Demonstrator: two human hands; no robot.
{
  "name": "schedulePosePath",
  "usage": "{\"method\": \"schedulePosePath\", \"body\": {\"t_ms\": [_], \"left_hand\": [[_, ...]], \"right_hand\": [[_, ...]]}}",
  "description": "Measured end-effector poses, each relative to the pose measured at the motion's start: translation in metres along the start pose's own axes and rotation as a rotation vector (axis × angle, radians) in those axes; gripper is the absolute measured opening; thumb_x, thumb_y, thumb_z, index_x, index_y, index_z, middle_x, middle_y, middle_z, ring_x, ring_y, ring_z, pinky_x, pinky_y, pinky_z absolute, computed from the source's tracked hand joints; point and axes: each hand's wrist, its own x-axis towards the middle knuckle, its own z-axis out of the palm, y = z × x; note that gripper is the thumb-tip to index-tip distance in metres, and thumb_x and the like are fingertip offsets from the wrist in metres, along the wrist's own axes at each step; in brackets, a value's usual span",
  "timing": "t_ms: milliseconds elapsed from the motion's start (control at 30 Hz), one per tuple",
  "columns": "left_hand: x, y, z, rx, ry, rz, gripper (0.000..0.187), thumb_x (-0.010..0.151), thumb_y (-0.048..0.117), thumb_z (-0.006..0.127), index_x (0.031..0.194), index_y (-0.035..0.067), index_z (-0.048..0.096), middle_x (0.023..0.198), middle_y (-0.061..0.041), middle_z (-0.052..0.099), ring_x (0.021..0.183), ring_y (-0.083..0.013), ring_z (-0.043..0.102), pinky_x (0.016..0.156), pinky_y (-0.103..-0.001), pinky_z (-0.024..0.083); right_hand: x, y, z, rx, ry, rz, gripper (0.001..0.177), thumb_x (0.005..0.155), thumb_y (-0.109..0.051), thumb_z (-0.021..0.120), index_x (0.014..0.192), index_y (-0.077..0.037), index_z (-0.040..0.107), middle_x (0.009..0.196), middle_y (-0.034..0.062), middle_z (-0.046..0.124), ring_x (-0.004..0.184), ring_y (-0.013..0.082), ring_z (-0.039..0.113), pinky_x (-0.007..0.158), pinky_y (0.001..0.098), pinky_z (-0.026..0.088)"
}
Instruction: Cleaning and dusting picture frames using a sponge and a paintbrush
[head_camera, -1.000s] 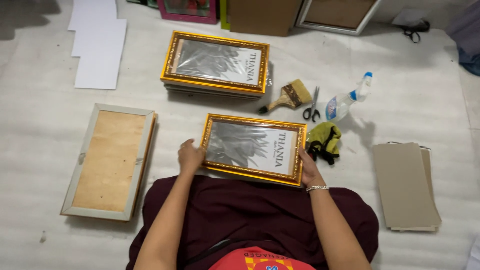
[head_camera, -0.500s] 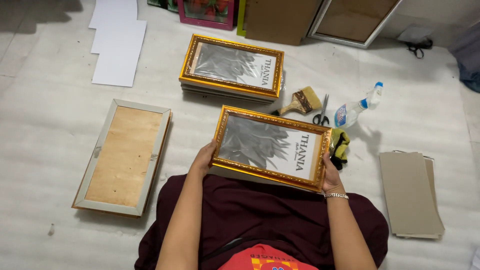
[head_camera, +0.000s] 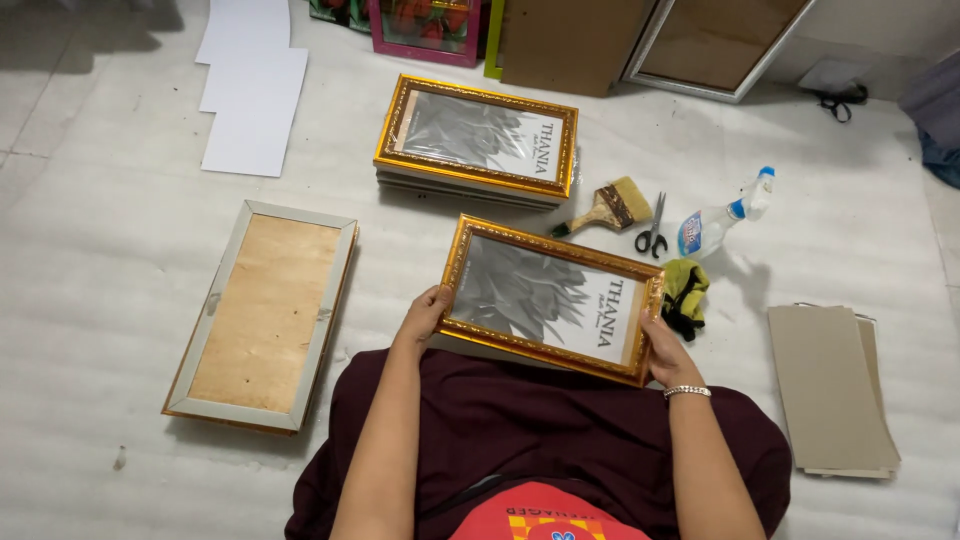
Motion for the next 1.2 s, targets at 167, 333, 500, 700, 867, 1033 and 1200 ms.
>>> {"method": "schedulePosePath", "body": {"t_ms": [167, 333, 500, 700, 867, 1033, 1200], "left_hand": [[-0.004, 0.005, -0.006, -0.016, 0.063, 0.005, 0.047, 0.092, 0.069, 0.067, 0.103, 0.025, 0.079, 0.082, 0.0, 0.064, 0.086, -0.0173, 0.057, 0.077, -0.03, 0.047], [-0.028, 0.036, -0.013, -0.026, 0.134, 0.047, 0.045, 0.093, 0.068, 0.066, 0.102, 0.025, 0.079, 0.08, 0.003, 0.061, 0.085, -0.015, 0.054, 0.075, -0.025, 0.043], [-0.031, 0.041, -0.024, -0.09, 0.098, 0.126, 0.064, 0.101, 0.068, 0.048, 0.127, 0.015, 0.073, 0.115, -0.013, 0.072, 0.113, -0.0256, 0.059, 0.1, -0.041, 0.046], [-0.018, 0.074, -0.05, 0.173, -0.097, 0.299, 0.045, 0.103, 0.051, 0.059, 0.129, 0.016, 0.069, 0.109, -0.019, 0.069, 0.111, -0.0347, 0.062, 0.1, -0.051, 0.048], [0.025, 0.063, -0.062, 0.368, 0.013, 0.276, 0.03, 0.101, 0.025, 0.061, 0.13, 0.021, 0.068, 0.131, -0.015, 0.054, 0.122, -0.0418, 0.058, 0.107, -0.049, 0.046], [0.025, 0.065, -0.043, 0.271, 0.045, 0.259, 0.039, 0.098, 0.002, 0.055, 0.131, 0.019, 0.067, 0.123, -0.018, 0.05, 0.111, -0.0398, 0.066, 0.099, -0.045, 0.054], [0.034, 0.029, -0.039, 0.25, 0.144, 0.217, 0.033, 0.101, 0.003, 0.055, 0.13, 0.013, 0.065, 0.115, -0.026, 0.05, 0.107, -0.0477, 0.066, 0.094, -0.046, 0.058]], "right_hand": [[-0.021, -0.002, 0.022, -0.037, 0.007, 0.08, 0.061, 0.099, -0.052, 0.058, 0.153, -0.027, 0.044, 0.148, 0.0177, 0.049, 0.128, 0.0408, 0.054, 0.104, 0.0654, 0.044], [-0.02, 0.005, 0.039, 0.045, 0.019, -0.002, 0.052, 0.104, -0.046, 0.056, 0.149, -0.022, 0.047, 0.14, 0.016, 0.055, 0.124, 0.037, 0.058, 0.103, 0.0586, 0.047], [-0.041, -0.021, 0.075, 0.02, 0.098, -0.107, 0.053, 0.108, -0.042, 0.047, 0.155, -0.018, 0.039, 0.151, 0.0198, 0.046, 0.139, 0.0376, 0.045, 0.115, 0.0551, 0.037], [-0.065, -0.07, 0.094, -0.138, 0.018, -0.199, 0.065, 0.1, -0.041, 0.057, 0.158, -0.026, 0.034, 0.163, 0.015, 0.031, 0.152, 0.0379, 0.025, 0.122, 0.0567, 0.023], [0.006, -0.039, 0.031, -0.329, -0.066, -0.318, 0.057, 0.095, -0.007, 0.067, 0.148, -0.002, 0.046, 0.133, 0.0204, 0.053, 0.121, 0.0324, 0.05, 0.105, 0.0521, 0.043], [0.024, -0.031, 0.035, -0.378, -0.061, -0.39, 0.049, 0.095, -0.005, 0.066, 0.141, 0.001, 0.053, 0.125, 0.0225, 0.058, 0.114, 0.0349, 0.057, 0.102, 0.0527, 0.047], [0.015, -0.018, 0.047, -0.427, 0.106, -0.369, 0.045, 0.092, -0.005, 0.068, 0.136, -0.005, 0.061, 0.126, 0.0215, 0.062, 0.116, 0.0362, 0.059, 0.103, 0.0533, 0.047]]}}
